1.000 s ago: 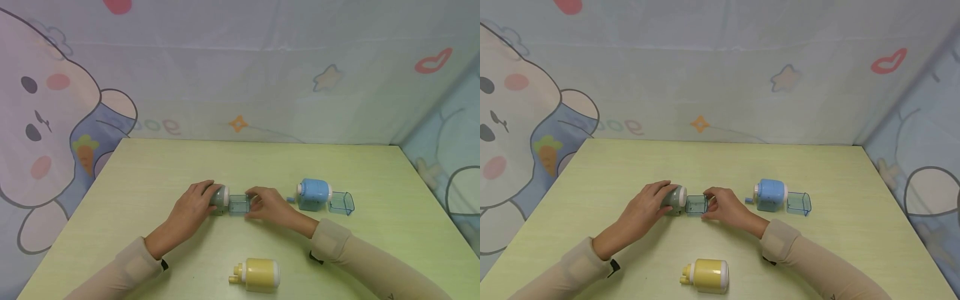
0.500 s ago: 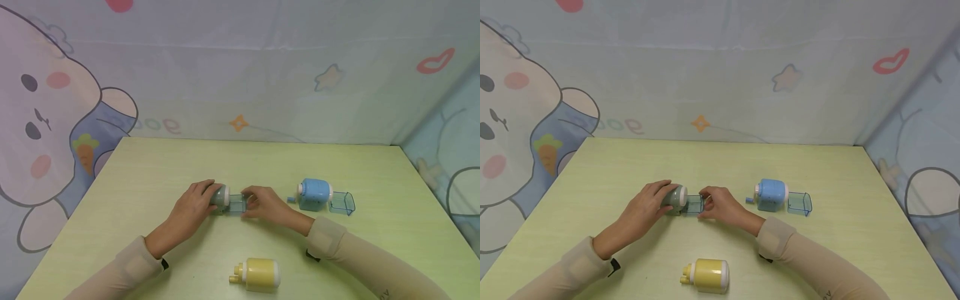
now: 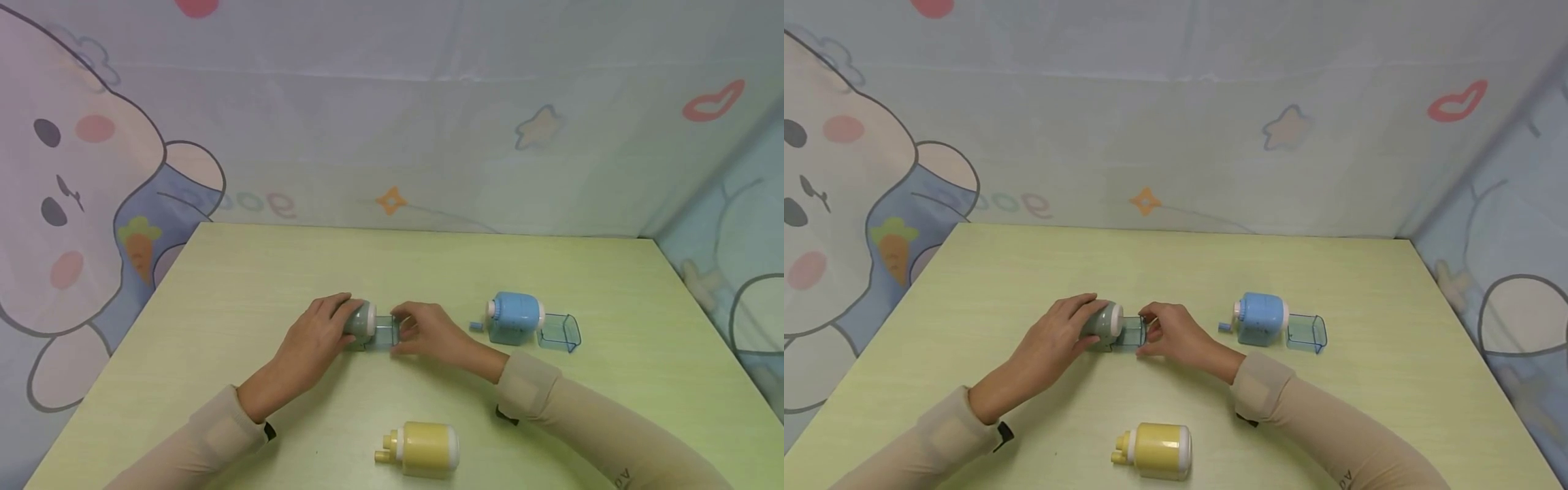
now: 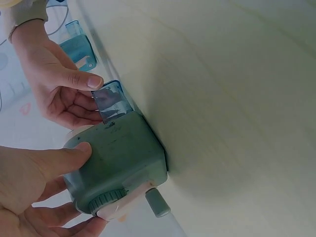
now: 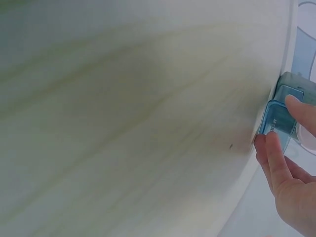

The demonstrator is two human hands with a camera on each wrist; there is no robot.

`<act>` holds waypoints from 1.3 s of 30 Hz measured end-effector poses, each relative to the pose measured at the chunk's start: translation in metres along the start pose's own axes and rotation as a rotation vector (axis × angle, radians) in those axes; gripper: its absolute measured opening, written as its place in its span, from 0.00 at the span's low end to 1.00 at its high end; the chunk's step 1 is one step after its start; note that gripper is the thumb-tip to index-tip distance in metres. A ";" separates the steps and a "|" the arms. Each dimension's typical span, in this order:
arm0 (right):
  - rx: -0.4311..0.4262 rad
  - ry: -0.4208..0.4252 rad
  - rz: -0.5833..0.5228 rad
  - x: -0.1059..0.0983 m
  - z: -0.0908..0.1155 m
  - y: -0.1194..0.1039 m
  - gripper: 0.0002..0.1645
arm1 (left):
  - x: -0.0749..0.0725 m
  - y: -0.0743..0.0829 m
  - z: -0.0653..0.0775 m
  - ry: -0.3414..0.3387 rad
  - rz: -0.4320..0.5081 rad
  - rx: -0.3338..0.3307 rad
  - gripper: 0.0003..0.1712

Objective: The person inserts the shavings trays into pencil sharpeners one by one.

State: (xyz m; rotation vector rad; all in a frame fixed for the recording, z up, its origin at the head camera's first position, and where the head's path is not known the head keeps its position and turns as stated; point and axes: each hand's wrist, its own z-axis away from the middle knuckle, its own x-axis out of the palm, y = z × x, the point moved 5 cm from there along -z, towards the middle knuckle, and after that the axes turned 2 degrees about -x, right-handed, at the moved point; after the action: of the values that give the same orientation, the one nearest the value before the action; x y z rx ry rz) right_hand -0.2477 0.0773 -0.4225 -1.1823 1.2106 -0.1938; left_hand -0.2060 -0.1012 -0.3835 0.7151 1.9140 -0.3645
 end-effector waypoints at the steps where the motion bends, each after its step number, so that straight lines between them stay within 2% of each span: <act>1: 0.004 -0.001 0.002 0.000 0.000 0.000 0.36 | 0.000 0.000 0.000 0.002 -0.002 0.001 0.33; 22: -0.001 -0.013 0.026 0.008 -0.011 -0.003 0.36 | -0.001 0.001 0.001 0.023 0.009 0.010 0.33; 39: -0.024 -0.022 0.024 0.010 -0.014 -0.007 0.35 | -0.002 0.003 -0.001 -0.010 0.013 -0.013 0.32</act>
State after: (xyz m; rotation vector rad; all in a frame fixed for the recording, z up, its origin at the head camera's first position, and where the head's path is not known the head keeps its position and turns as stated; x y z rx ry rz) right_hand -0.2520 0.0592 -0.4213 -1.1875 1.2103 -0.1487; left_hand -0.2041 -0.0994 -0.3810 0.7159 1.8992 -0.3465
